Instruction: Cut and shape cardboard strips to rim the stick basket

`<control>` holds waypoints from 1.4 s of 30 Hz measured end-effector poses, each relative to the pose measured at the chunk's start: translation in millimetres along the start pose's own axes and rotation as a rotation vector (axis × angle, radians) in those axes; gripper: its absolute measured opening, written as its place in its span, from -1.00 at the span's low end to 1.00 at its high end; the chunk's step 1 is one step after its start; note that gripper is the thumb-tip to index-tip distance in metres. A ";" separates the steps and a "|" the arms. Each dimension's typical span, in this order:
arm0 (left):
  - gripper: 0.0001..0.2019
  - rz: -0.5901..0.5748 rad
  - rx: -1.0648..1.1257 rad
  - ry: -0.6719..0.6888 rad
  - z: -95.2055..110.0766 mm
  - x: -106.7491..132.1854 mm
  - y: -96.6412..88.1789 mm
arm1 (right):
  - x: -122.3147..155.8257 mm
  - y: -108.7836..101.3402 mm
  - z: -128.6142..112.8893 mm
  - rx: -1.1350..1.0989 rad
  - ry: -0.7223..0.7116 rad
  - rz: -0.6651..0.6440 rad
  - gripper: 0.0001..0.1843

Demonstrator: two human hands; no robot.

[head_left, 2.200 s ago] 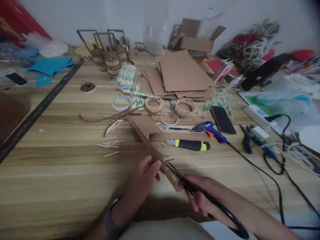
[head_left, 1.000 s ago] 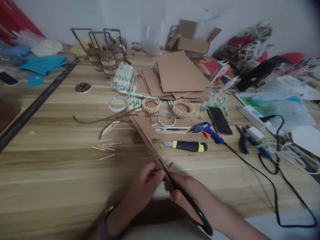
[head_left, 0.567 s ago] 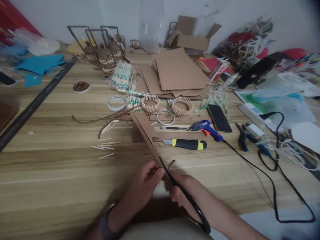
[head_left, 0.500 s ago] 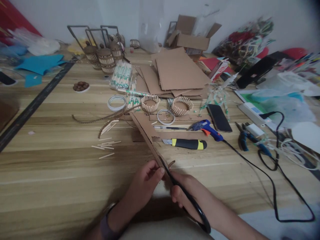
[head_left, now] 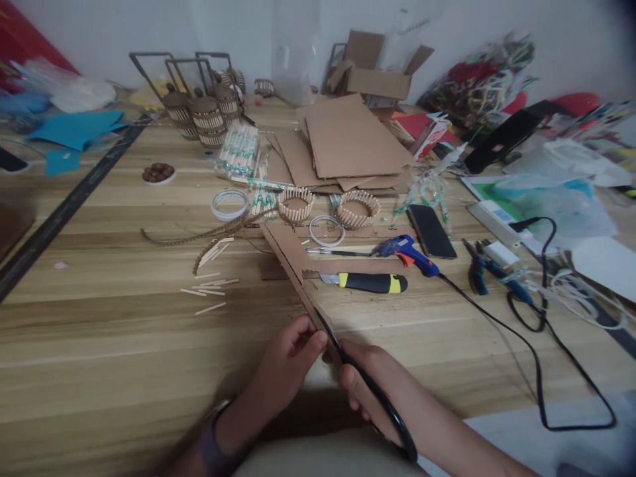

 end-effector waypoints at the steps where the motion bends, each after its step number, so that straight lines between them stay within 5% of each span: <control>1: -0.72 -0.001 0.003 0.003 0.4 -0.1 0.4 | 0.0 0.1 -0.6 -0.001 0.002 0.003 -0.35; 8: -0.71 0.009 0.012 -0.032 2.2 -1.8 -0.5 | -0.1 -0.8 1.5 0.017 0.038 0.005 -0.47; 15: -0.71 0.301 -0.031 -0.002 7.5 -4.6 -29.0 | 4.5 -2.8 8.1 0.196 0.059 -0.041 -0.42; 28: -0.71 0.249 -0.009 0.032 2.4 -2.3 -24.8 | 5.8 -7.0 9.1 0.050 0.047 -0.035 -0.23; 42: -0.70 0.235 -0.021 0.035 4.1 -2.9 -20.4 | 3.2 0.2 22.0 -0.063 0.108 0.004 -0.32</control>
Point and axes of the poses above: each hand's wrist, its own x-axis away from the middle knuckle, its own y-axis out of the palm, z = x × y, the point moved 7 cm from there along -x, towards the middle knuckle, and after that the axes turned 11 degrees about z, right-handed, at the moved point
